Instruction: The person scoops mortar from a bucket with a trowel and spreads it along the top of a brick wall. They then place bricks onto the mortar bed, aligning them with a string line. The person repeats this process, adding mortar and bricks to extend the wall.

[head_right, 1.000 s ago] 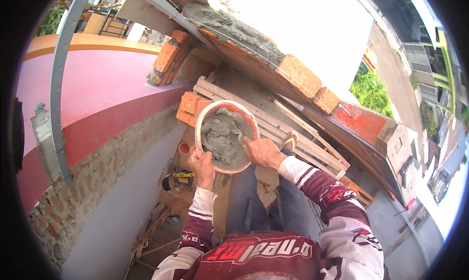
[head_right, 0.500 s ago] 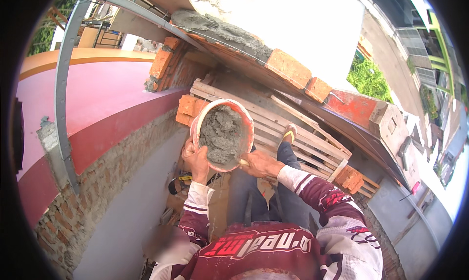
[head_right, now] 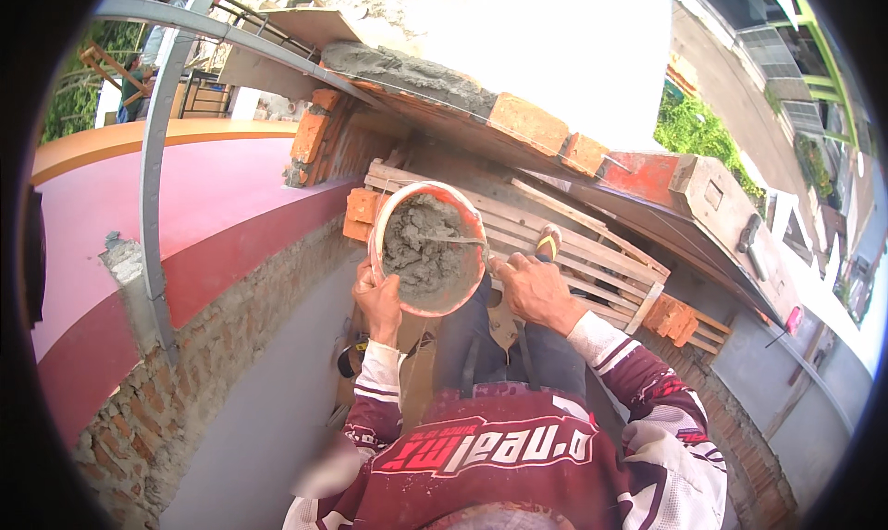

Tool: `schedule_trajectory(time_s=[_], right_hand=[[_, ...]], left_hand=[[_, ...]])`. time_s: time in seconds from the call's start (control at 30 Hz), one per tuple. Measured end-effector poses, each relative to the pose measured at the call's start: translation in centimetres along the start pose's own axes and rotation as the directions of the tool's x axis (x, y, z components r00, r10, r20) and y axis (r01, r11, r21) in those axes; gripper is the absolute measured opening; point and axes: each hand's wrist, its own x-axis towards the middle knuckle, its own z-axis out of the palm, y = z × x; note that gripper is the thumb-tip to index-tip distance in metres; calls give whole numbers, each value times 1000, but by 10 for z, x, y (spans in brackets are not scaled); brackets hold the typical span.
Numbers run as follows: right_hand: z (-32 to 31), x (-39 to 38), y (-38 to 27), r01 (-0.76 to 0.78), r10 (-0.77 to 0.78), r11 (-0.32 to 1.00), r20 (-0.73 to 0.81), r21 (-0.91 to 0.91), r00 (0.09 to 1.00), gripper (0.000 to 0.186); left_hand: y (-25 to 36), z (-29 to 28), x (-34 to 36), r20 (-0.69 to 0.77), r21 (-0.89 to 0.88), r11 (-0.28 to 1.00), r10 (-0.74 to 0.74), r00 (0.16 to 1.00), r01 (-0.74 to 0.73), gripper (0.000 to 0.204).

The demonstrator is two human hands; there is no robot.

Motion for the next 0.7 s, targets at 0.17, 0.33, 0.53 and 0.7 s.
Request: schedule_trajectory(time_s=[0.17,0.33,0.53,0.7], right_hand=[[11,18,-12,5,-65,975,264,222,962,39],[27,-16,-28,25,-179,805,202,593,963,42],[0,-59,-28,199,-215,971,-121,-131,969,50],[-47,-79,9,88,-86,996,-149,10,985,37]], left_hand=[[36,6,-8,66,-21,998,53,996,-52,19],[49,-7,-6,188,-18,992,124,974,-123,19],[50,-5,-20,155,-100,993,-49,987,65,28],[78,23,-47,112,-33,994,104,988,-101,20]])
